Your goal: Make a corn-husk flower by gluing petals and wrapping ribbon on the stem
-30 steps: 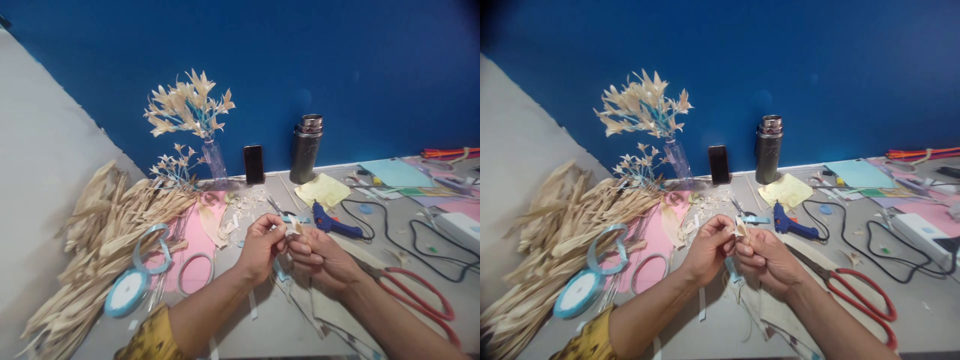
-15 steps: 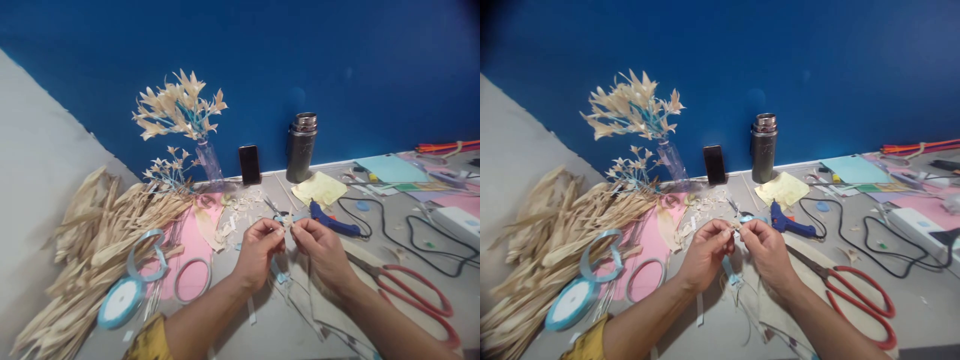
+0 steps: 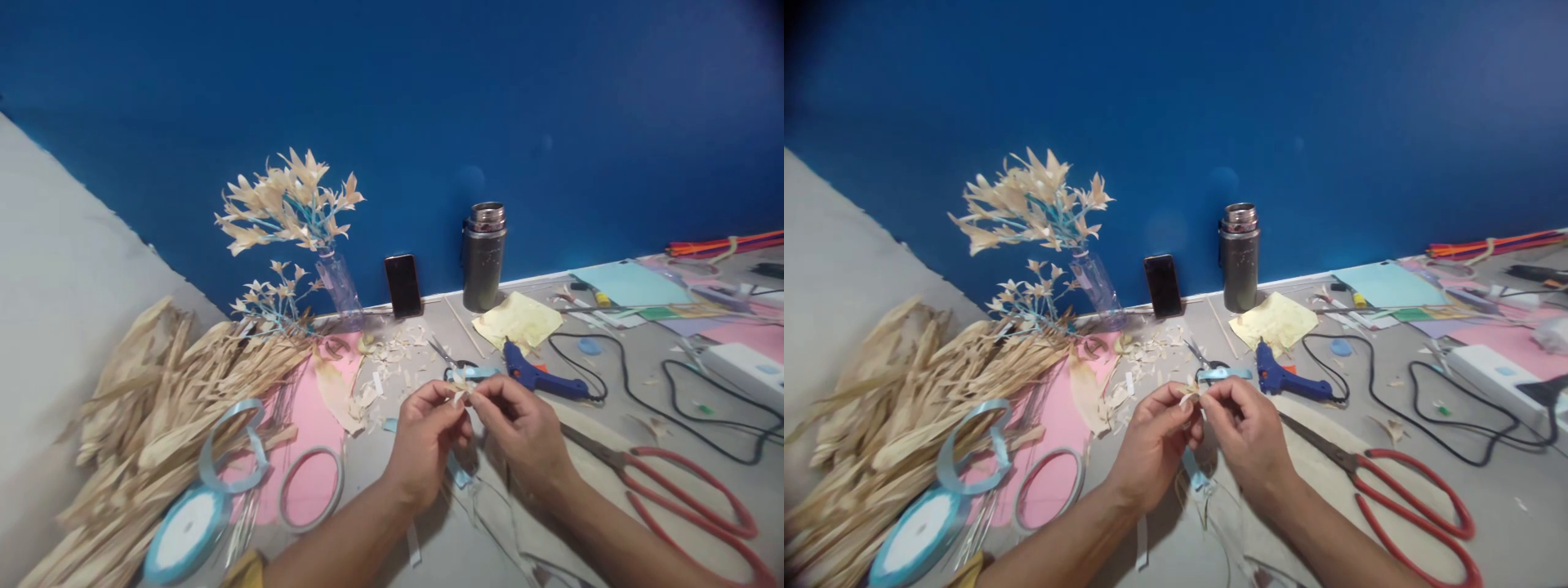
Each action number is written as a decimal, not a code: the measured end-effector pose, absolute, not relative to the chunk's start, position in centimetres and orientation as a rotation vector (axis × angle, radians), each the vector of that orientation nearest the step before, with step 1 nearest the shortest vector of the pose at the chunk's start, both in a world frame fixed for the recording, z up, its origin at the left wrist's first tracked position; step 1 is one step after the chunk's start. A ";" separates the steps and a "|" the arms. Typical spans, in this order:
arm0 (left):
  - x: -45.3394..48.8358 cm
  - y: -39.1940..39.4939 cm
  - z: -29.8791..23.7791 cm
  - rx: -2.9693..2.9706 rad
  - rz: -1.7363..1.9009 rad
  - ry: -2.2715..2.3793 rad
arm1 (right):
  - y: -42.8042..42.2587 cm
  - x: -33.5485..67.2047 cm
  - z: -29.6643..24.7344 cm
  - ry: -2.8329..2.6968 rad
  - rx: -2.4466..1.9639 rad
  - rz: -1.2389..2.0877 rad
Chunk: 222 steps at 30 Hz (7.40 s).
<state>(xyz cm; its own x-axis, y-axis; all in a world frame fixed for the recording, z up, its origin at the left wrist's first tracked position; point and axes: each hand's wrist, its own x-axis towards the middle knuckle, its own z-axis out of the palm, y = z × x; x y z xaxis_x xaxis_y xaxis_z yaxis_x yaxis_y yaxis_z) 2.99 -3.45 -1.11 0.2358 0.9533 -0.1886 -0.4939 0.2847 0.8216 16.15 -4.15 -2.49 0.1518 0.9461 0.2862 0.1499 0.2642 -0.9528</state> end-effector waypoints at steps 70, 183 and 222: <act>2.6 -3.1 0.1 1.010 1.157 0.942 | -3.6 16.8 -2.6 -1.070 -1.048 1.251; 2.5 -3.3 -1.2 1.582 1.227 1.162 | -3.8 17.2 -2.3 -1.081 -1.065 1.237; 2.2 -1.9 -2.6 0.781 1.099 0.778 | -3.3 17.6 -3.0 -0.856 -1.081 1.395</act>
